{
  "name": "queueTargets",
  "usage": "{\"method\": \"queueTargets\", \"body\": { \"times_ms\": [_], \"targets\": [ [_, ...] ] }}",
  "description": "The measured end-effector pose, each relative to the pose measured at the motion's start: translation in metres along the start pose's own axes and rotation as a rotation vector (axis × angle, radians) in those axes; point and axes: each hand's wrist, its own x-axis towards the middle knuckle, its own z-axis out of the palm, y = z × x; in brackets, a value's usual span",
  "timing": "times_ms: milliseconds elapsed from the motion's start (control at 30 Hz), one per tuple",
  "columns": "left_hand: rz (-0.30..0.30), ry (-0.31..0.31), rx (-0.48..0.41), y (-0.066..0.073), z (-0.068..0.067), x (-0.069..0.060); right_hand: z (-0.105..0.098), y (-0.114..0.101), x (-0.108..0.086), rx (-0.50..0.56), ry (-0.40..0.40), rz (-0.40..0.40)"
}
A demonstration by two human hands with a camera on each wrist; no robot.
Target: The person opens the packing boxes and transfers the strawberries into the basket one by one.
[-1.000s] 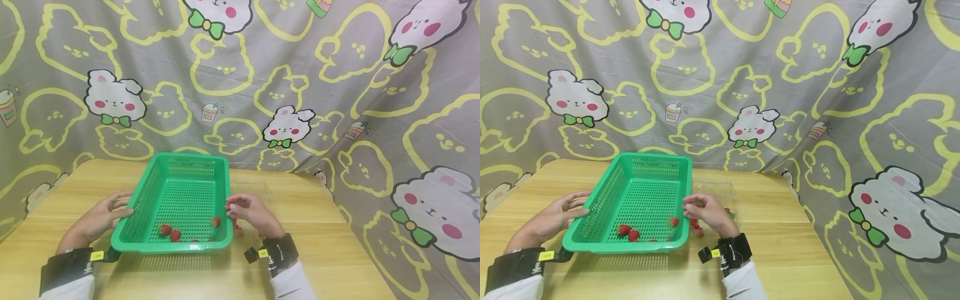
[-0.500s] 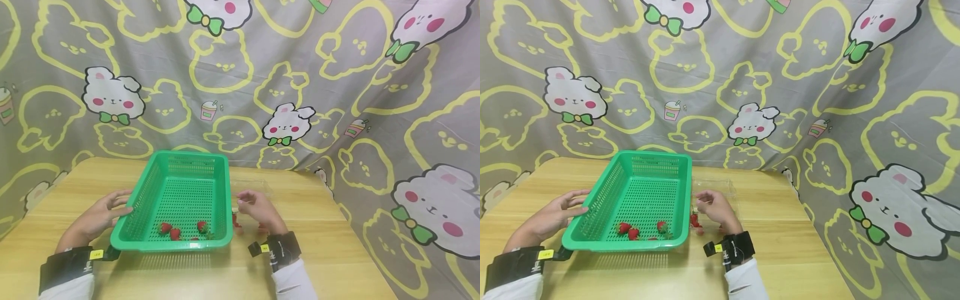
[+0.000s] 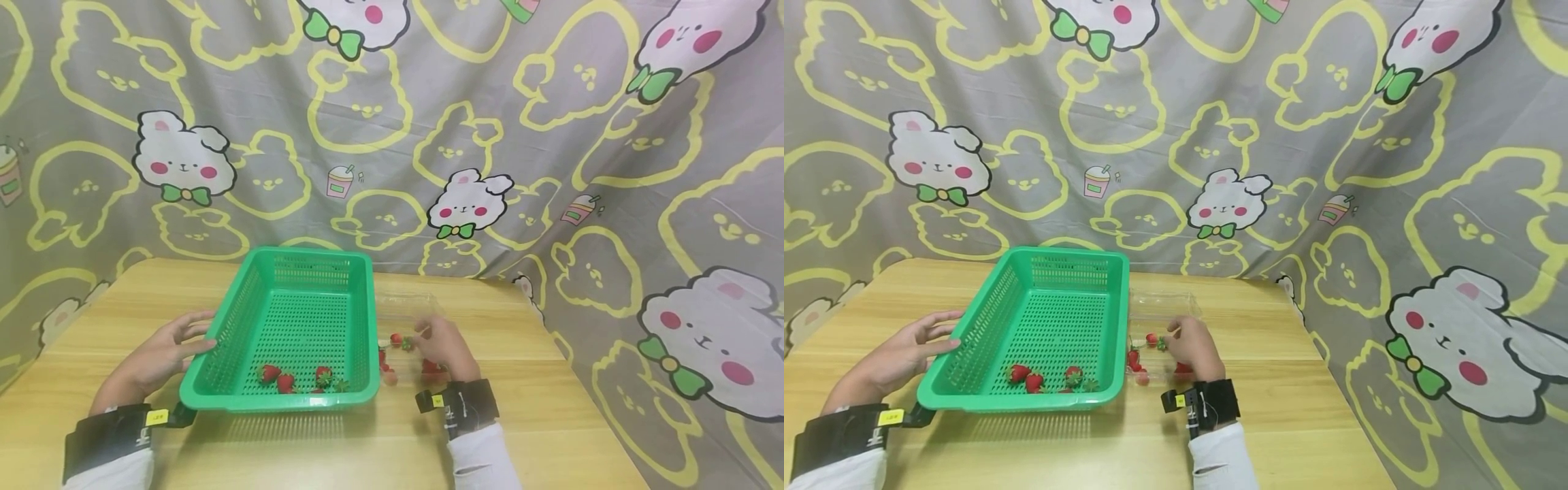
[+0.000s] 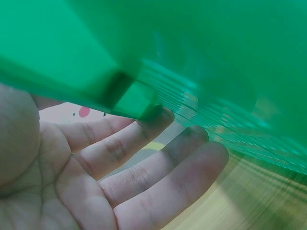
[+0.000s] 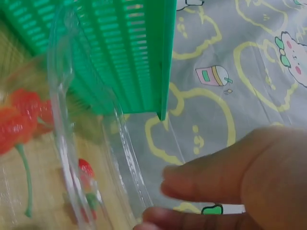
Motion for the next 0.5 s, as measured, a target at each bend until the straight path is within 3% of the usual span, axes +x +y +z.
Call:
{"method": "queueTargets", "body": {
  "times_ms": [267, 500],
  "targets": [
    [-0.013, -0.002, 0.025, 0.002, 0.0008, 0.0002, -0.0053, 0.005, -0.003, -0.124, -0.073, 0.099],
    [-0.012, -0.007, 0.027, 0.0008, 0.0, 0.0002, -0.0027, 0.0063, -0.0049, -0.16, -0.149, 0.184]
  ]
}}
